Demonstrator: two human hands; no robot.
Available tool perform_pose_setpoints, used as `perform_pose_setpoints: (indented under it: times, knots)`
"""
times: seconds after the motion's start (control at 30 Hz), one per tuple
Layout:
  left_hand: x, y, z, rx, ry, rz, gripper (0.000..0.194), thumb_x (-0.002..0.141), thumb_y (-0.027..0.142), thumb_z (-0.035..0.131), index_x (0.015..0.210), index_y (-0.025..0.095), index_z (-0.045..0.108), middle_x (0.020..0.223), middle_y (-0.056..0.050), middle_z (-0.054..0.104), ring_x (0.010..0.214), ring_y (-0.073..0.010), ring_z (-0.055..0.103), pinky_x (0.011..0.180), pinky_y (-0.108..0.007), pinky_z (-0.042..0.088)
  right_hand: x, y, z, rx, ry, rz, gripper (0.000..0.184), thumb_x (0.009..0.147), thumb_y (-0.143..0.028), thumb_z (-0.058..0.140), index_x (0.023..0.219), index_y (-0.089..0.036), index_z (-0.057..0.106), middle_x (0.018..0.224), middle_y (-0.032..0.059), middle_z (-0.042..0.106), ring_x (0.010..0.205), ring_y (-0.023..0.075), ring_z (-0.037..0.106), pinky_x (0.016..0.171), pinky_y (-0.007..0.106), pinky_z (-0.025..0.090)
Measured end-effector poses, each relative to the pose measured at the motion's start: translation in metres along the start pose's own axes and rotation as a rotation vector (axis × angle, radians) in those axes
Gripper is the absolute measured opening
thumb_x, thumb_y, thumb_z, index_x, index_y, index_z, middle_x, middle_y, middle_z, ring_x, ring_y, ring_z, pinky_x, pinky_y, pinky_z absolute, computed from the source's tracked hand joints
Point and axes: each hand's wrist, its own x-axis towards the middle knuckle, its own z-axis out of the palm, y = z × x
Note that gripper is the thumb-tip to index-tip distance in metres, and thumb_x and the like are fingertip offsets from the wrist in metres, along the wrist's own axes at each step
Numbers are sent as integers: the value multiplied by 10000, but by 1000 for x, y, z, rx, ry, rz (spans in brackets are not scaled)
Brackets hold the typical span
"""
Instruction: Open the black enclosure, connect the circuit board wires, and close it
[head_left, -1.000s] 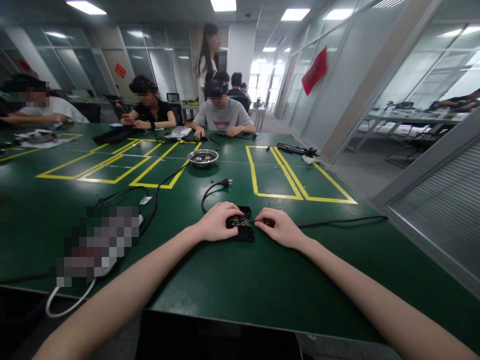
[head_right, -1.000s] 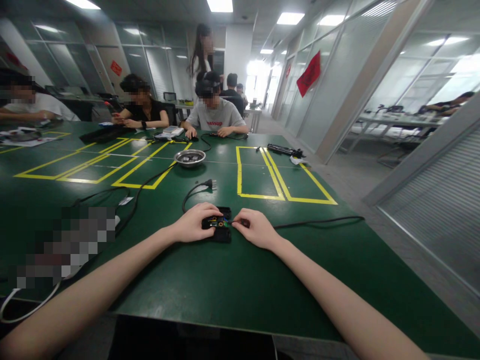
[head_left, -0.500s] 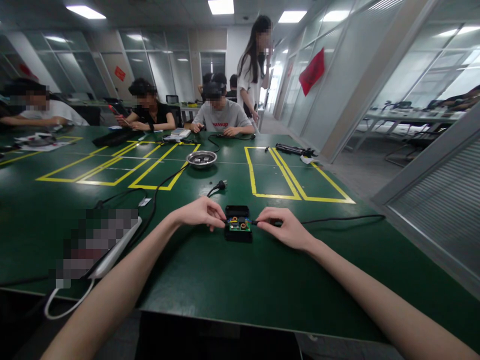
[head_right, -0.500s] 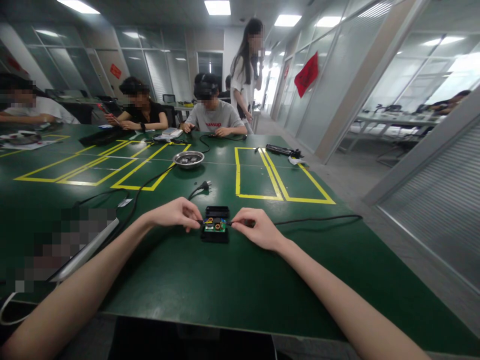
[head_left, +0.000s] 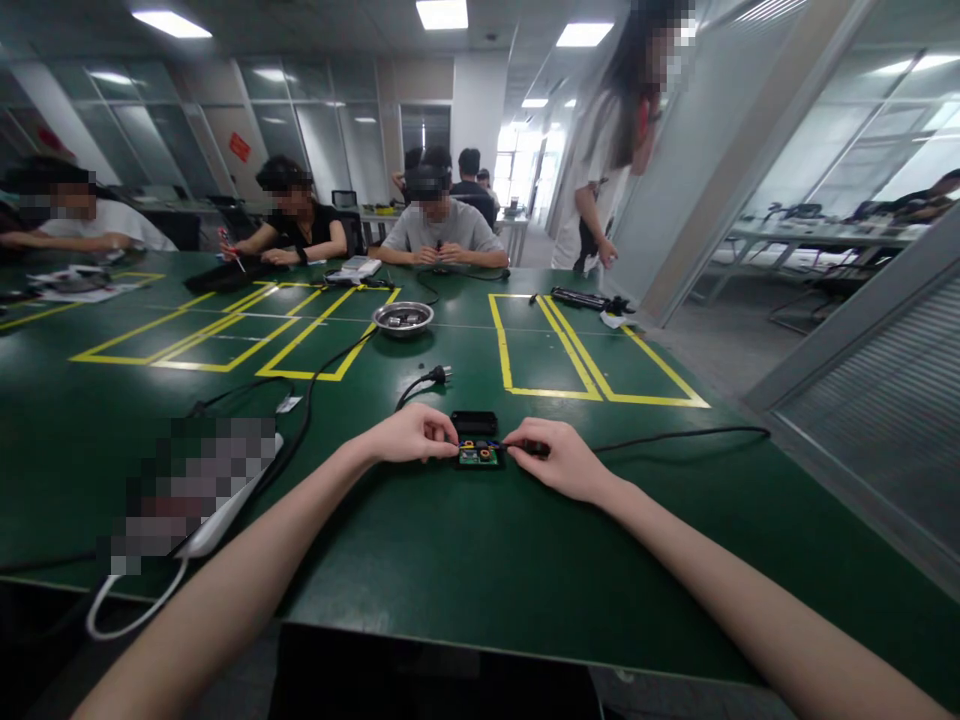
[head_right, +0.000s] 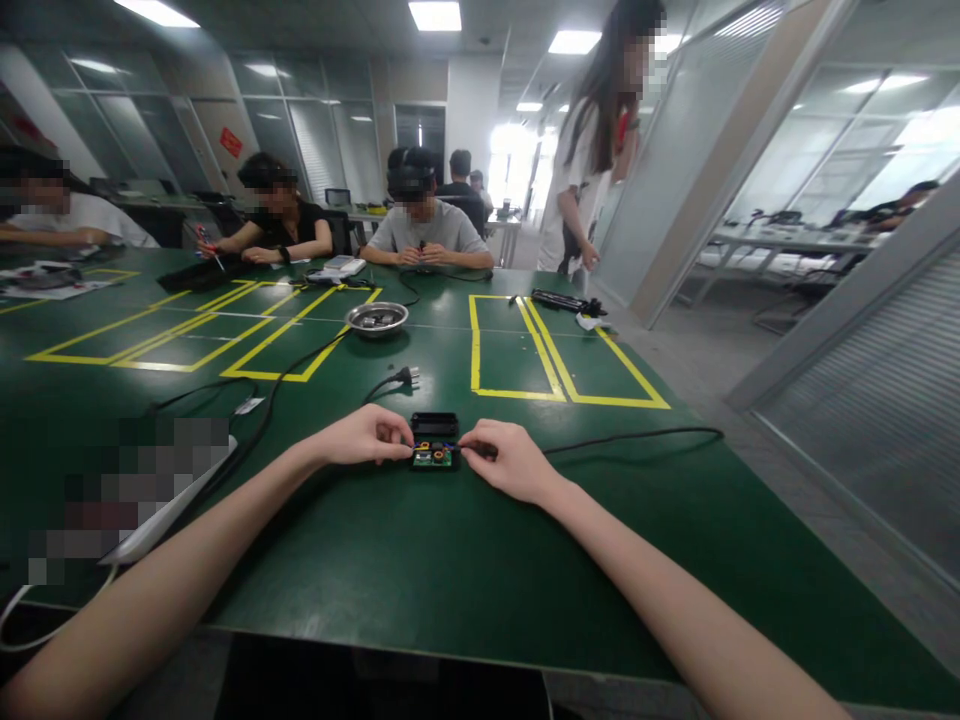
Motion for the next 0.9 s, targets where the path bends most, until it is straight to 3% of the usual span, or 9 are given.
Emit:
perform_pose_setpoints:
  times: [0.2, 0.37, 0.5, 0.77, 0.9]
  knots:
    - [1, -3, 2, 84, 79, 102, 207, 774, 343, 773, 748, 144, 723, 729, -6, 682, 657, -113, 574, 624, -211, 429, -1, 3, 2, -50, -15, -69, 144, 929, -176, 602, 933, -192, 745, 809, 39, 684, 674, 151, 631, 626, 257, 483]
    - [2, -4, 3, 115, 71, 100, 239, 789, 365, 749, 702, 151, 688, 740, 4, 664, 680, -121, 558, 644, -220, 418, -1, 3, -2, -209, -85, -204, 204, 981, -198, 537, 946, -198, 737, 895, 75, 701, 769, 180, 667, 688, 278, 501]
    - [1, -1, 3, 119, 64, 110, 254, 809, 380, 712, 700, 151, 695, 708, -3, 657, 660, -125, 542, 631, -224, 407, 0, 2, -4, -317, -138, -230, 260, 1006, -223, 480, 985, -207, 739, 907, 95, 703, 795, 208, 663, 677, 301, 494]
    - [3, -4, 4, 67, 121, 104, 227, 746, 340, 771, 672, 144, 684, 706, -16, 673, 665, -128, 573, 657, -233, 446, 0, 1, 1, -179, -108, -208, 187, 965, -220, 540, 911, -215, 720, 893, 96, 707, 820, 223, 638, 740, 333, 493]
    - [7, -7, 1, 78, 245, 74, 241, 799, 384, 722, 794, 144, 738, 734, -19, 697, 681, -147, 588, 662, -250, 460, 6, 6, 9, -16, 56, 11, 204, 956, -264, 577, 821, -203, 717, 836, 65, 686, 758, 203, 630, 718, 335, 498]
